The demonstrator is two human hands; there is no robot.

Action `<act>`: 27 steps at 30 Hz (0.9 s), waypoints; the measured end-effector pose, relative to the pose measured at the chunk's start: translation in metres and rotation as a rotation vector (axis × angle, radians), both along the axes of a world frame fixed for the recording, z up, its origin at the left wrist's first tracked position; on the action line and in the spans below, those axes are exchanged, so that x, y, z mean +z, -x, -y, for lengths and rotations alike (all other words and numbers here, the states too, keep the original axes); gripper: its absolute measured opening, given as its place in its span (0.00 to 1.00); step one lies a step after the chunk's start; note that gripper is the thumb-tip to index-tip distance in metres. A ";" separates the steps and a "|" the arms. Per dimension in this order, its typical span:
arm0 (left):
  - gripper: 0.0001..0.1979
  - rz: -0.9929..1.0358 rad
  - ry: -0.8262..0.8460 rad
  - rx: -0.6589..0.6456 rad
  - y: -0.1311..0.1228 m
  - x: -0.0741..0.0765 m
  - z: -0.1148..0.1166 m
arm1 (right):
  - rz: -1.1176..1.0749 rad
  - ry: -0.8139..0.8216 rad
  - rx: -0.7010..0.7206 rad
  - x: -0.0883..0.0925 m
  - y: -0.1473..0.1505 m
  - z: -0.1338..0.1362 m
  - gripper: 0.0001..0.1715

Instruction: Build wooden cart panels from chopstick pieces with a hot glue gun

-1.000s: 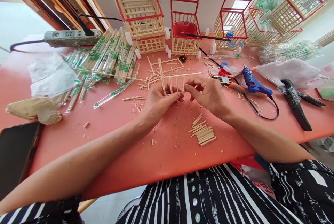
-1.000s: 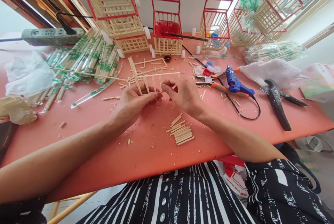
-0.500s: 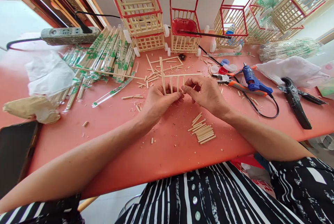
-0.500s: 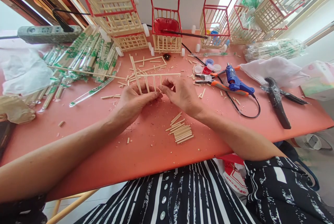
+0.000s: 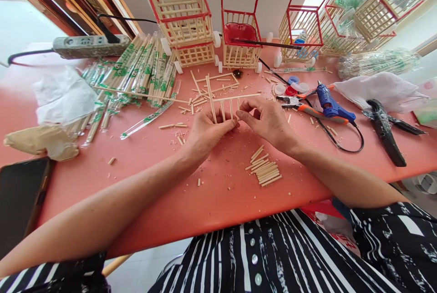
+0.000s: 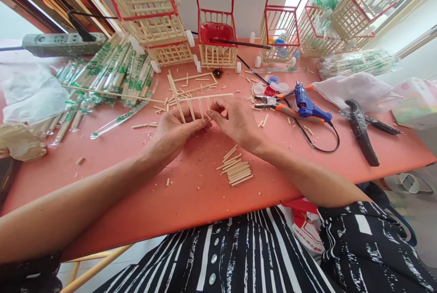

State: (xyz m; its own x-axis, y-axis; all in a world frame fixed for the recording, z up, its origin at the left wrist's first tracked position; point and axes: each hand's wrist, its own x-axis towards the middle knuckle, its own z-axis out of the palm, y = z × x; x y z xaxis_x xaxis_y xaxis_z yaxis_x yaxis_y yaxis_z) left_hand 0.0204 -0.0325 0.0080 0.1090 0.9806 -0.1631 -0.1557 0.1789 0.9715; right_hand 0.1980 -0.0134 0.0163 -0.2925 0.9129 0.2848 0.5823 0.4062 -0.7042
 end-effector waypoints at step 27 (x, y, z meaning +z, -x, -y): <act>0.16 0.249 0.073 -0.029 0.010 -0.008 -0.010 | -0.320 -0.001 -0.063 0.020 -0.038 -0.026 0.34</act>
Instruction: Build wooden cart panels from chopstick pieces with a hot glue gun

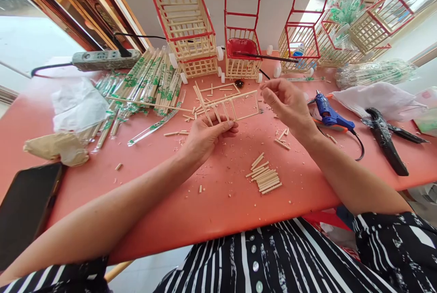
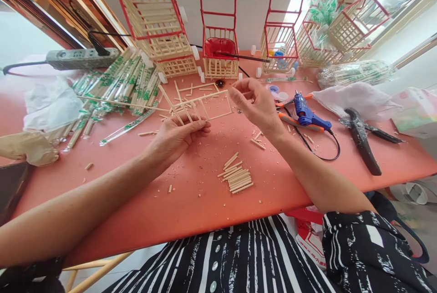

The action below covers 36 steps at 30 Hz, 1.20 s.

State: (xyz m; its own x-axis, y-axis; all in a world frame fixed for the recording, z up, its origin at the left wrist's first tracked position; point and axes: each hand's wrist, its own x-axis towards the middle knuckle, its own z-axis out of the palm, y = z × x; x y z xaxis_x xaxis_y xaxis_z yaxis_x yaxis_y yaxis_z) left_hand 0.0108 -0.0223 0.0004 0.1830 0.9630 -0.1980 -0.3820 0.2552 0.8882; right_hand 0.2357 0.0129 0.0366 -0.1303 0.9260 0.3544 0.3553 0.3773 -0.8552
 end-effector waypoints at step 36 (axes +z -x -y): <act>0.19 -0.216 -0.057 -0.035 0.005 0.016 -0.003 | -0.366 0.428 0.218 -0.025 0.033 0.023 0.28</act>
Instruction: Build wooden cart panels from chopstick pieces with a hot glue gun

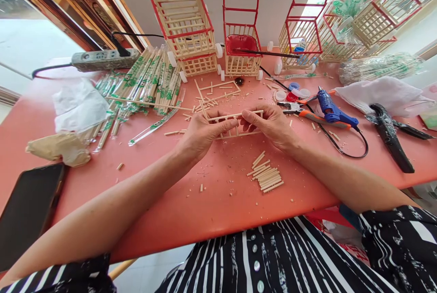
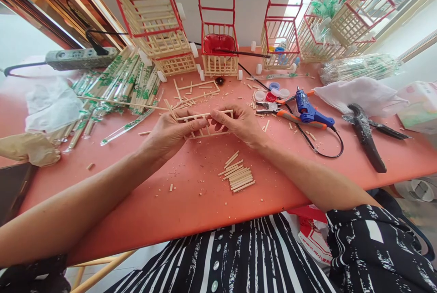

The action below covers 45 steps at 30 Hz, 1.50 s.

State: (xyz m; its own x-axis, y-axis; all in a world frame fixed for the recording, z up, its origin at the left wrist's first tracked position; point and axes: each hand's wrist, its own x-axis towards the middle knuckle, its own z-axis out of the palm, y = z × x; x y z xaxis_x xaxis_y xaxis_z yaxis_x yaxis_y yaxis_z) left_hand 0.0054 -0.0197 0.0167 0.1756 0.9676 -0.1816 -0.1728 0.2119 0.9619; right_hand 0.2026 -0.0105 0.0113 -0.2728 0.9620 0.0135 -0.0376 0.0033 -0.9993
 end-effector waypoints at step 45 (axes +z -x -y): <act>0.18 0.062 0.012 -0.126 0.003 -0.007 -0.002 | -0.061 0.066 -0.119 0.001 -0.006 -0.009 0.37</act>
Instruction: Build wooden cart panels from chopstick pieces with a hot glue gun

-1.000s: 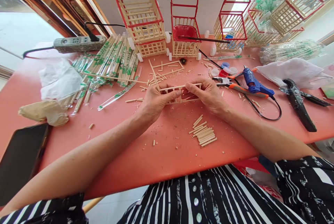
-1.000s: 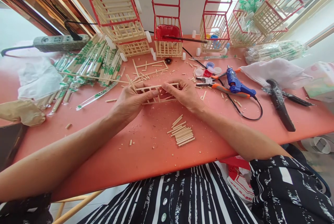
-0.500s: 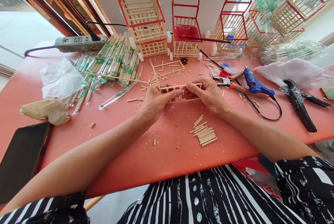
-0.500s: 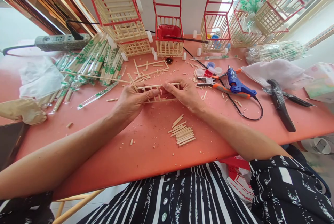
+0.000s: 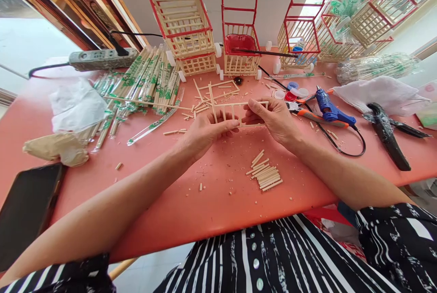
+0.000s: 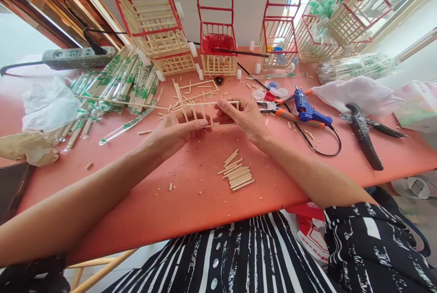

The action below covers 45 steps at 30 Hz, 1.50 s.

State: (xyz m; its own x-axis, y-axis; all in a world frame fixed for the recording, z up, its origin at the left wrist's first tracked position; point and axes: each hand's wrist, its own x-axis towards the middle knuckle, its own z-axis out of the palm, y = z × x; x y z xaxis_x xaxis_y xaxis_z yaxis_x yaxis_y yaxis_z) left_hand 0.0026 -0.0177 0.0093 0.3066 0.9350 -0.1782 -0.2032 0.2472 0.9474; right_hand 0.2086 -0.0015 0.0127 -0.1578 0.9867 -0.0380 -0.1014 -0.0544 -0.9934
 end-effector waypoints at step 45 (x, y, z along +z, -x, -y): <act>0.18 0.012 -0.005 0.109 -0.002 -0.006 0.001 | 0.428 -0.048 0.204 -0.002 -0.001 0.003 0.36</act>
State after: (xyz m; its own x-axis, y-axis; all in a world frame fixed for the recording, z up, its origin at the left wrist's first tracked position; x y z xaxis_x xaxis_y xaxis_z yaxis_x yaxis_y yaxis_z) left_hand 0.0051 -0.0191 0.0037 0.2052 0.9637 -0.1707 -0.2399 0.2186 0.9459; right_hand 0.2093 -0.0049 0.0110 -0.3286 0.9395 -0.0970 0.3260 0.0164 -0.9452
